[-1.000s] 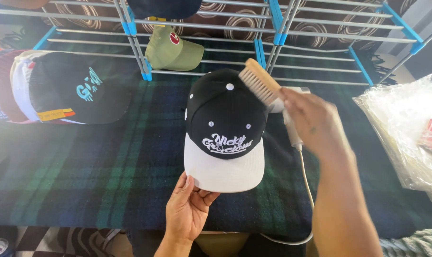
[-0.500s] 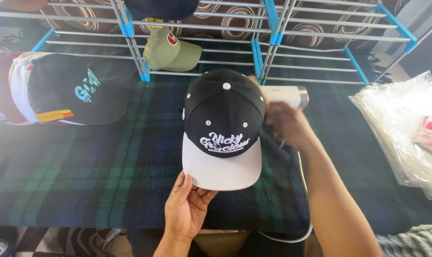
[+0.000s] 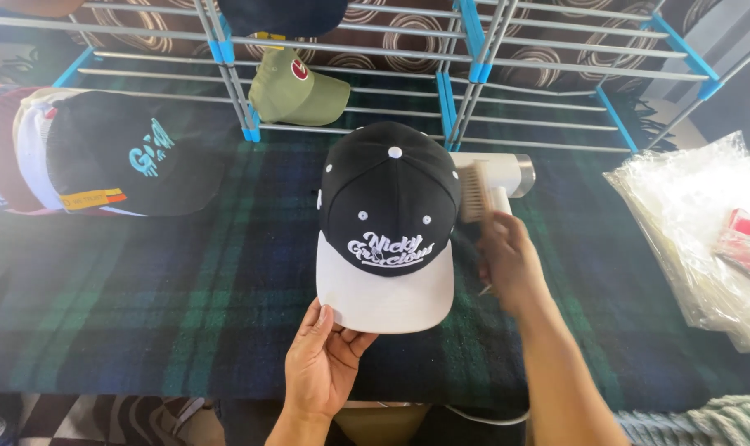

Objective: The person holds a black and white baseball cap on a plaid surface and uses a wooden brush to clean the fabric. They systematically brush the top panels and the brim of the cap while holding it steady with their other hand.

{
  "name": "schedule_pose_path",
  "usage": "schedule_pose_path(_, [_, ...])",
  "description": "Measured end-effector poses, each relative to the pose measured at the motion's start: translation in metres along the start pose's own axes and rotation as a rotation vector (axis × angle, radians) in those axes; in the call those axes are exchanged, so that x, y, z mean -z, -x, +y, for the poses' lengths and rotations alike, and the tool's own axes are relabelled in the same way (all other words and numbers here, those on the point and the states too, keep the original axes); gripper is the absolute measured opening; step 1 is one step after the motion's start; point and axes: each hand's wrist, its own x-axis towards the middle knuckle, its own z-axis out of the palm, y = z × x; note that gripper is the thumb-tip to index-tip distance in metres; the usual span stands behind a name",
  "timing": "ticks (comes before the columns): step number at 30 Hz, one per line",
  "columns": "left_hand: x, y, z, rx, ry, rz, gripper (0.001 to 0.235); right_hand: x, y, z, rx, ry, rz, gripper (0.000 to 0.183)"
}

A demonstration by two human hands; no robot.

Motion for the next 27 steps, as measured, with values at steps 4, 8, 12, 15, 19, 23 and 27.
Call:
schedule_pose_path(4, [-0.001, -0.003, 0.0, 0.014, -0.011, 0.033, 0.041, -0.026, 0.028, 0.046, 0.53, -0.257, 0.105, 0.04])
schedule_pose_path(8, [0.001, -0.001, 0.0, 0.012, 0.006, 0.005, 0.041, -0.039, 0.016, 0.06, 0.198, -0.245, 0.054, 0.04])
schedule_pose_path(12, [-0.002, -0.001, 0.002, 0.011, 0.021, 0.053, 0.036, -0.027, 0.031, 0.043, 0.29, -0.315, 0.159, 0.03])
schedule_pose_path(15, [0.0, 0.0, 0.002, 0.022, 0.019, 0.005, 0.042, -0.023, 0.035, 0.041, 0.868, -0.269, 0.266, 0.03])
schedule_pose_path(19, [0.003, -0.003, 0.001, 0.034, 0.061, -0.01, 0.041, 0.004, 0.002, 0.01, 0.924, 0.184, 0.319, 0.038])
schedule_pose_path(23, [0.006, -0.004, 0.0, 0.044, 0.088, -0.033, 0.042, 0.057, -0.082, -0.009, 0.888, 0.599, 0.26, 0.026])
schedule_pose_path(27, [-0.01, 0.005, 0.009, 0.063, 0.066, 0.059, 0.041, 0.059, -0.027, -0.073, 0.794, 0.446, 0.3, 0.034])
